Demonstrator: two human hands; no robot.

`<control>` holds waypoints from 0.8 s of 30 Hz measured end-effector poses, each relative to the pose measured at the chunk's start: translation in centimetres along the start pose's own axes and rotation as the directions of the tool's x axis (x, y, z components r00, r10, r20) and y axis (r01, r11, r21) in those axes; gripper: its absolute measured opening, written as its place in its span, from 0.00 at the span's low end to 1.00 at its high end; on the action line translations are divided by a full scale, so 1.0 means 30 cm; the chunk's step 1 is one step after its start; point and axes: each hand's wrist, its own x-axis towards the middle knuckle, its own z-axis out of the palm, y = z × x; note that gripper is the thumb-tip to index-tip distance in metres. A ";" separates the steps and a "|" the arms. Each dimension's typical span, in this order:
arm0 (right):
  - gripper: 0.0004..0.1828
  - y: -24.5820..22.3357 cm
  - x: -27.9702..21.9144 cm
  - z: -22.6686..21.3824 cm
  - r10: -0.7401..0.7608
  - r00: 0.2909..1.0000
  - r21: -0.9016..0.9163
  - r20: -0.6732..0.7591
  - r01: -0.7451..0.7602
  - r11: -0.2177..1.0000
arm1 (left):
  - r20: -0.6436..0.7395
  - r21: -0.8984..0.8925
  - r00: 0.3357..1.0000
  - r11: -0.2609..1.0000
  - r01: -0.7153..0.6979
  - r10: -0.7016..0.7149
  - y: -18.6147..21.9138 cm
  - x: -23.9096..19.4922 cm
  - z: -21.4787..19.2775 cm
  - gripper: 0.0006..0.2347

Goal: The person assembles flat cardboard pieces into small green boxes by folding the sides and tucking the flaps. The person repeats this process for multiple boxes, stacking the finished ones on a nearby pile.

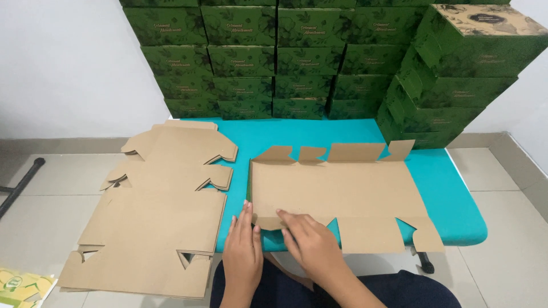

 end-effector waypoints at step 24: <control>0.31 -0.015 0.027 0.141 0.098 0.992 -0.532 -0.076 -0.124 0.837 | -0.132 0.329 0.988 0.944 -0.038 0.086 -0.010 -0.016 0.081 0.20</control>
